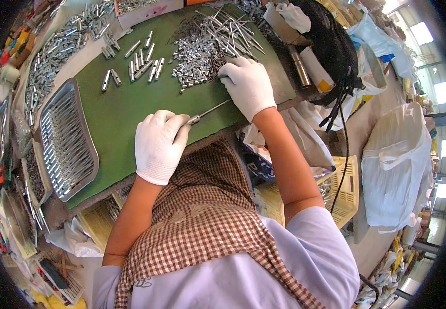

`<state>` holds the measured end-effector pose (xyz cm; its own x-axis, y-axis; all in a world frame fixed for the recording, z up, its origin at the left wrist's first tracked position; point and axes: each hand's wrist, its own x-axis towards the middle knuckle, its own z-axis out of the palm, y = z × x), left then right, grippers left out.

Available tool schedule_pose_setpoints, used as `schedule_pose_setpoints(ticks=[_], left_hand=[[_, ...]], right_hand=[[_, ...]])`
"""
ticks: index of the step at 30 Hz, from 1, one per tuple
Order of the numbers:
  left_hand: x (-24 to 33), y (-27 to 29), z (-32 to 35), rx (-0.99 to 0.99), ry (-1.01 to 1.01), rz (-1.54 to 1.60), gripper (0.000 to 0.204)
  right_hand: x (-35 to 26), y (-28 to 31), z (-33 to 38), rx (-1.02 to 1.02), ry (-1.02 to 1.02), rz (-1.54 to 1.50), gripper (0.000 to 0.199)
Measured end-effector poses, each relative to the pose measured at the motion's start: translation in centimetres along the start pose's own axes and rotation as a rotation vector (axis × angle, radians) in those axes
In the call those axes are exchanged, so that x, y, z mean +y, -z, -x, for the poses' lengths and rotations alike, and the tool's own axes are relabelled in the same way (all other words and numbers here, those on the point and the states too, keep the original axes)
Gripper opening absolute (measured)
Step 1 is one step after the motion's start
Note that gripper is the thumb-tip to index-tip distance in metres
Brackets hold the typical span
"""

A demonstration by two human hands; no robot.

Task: Assembling small metal rods into cylindrical housings and organizing them on a metal tray.

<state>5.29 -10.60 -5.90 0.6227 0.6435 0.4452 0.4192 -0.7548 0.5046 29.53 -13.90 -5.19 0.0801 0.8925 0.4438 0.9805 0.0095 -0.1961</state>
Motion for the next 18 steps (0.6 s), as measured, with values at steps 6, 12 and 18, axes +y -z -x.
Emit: schedule_pose_setpoints(ticks=[6,12,18], left_hand=[[0.4,-0.1,0.0,0.001,-0.007,-0.005,0.009],[-0.2,0.2,0.4,-0.001,0.024,-0.022,0.008],[0.1,-0.3,0.4,0.067,-0.003,0.017,0.008]], right_hand=[[0.5,0.1,0.4,-0.017,-0.111,-0.116,0.006],[0.1,-0.6,-0.4,-0.032,-0.073,-0.135,0.011],[2.5,0.3,-0.7,-0.203,-0.006,0.086,0.018]])
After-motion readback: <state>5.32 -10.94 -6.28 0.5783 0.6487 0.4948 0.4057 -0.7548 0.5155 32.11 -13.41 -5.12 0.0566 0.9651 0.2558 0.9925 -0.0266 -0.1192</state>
